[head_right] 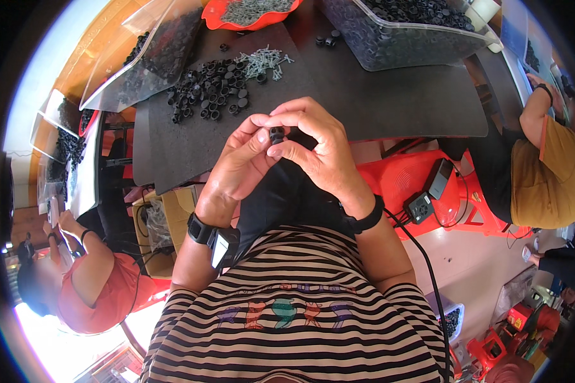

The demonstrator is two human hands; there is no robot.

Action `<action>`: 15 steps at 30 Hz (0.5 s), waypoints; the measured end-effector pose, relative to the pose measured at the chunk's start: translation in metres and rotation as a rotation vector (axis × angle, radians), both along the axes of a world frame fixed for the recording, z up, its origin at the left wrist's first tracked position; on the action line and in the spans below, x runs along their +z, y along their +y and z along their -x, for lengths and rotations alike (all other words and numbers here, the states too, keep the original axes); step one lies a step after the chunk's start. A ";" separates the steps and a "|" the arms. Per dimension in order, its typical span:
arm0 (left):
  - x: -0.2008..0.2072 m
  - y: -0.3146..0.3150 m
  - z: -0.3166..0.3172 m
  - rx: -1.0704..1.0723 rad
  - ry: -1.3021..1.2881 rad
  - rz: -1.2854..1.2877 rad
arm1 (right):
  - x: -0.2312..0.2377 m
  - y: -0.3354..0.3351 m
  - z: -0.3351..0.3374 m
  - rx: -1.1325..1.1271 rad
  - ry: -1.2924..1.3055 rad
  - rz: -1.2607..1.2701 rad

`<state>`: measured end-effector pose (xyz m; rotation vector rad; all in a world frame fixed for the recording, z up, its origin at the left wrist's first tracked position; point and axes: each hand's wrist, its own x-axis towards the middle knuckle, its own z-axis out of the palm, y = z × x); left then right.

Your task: Manually assembling small plastic caps by inserting grey pins into the center of black plastic pieces.

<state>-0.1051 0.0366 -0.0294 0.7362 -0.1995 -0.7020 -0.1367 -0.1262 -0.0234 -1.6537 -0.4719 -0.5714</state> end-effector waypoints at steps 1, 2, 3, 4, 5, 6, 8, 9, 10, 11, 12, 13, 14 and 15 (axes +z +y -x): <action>0.001 0.000 0.000 0.002 -0.007 -0.010 | 0.000 0.000 0.000 -0.014 -0.007 -0.003; 0.001 -0.001 0.000 0.002 -0.007 -0.010 | 0.000 0.000 0.000 -0.014 -0.008 -0.003; 0.001 -0.001 0.001 0.003 -0.006 -0.009 | 0.002 0.000 0.000 -0.024 -0.016 0.024; 0.002 -0.001 0.001 0.003 -0.005 -0.008 | 0.003 -0.001 0.001 -0.034 -0.025 0.051; 0.001 -0.001 0.001 0.003 -0.006 -0.008 | 0.003 -0.001 0.001 -0.034 -0.026 0.051; -0.001 -0.001 0.000 0.003 -0.007 -0.002 | 0.004 -0.001 0.002 -0.048 -0.031 0.068; -0.002 0.000 -0.001 0.003 -0.006 0.005 | 0.004 -0.001 0.001 -0.062 -0.036 0.086; -0.001 0.001 -0.001 -0.009 -0.007 0.018 | 0.004 -0.001 0.002 -0.064 -0.051 0.092; 0.000 0.001 -0.001 -0.020 -0.009 0.031 | 0.004 -0.002 0.002 -0.067 -0.066 0.098; 0.000 0.001 -0.001 -0.021 -0.009 0.031 | 0.005 -0.002 0.002 -0.067 -0.067 0.098; 0.000 0.002 -0.001 -0.011 -0.022 0.014 | 0.006 -0.002 0.003 -0.064 -0.060 0.096; 0.000 0.002 0.000 -0.002 -0.035 -0.003 | 0.006 -0.001 0.003 -0.061 -0.054 0.094; 0.000 0.002 0.000 -0.001 -0.035 -0.003 | 0.006 -0.001 0.004 -0.061 -0.054 0.094; 0.000 0.001 0.000 0.007 -0.036 -0.021 | 0.006 -0.001 0.004 -0.068 -0.043 0.091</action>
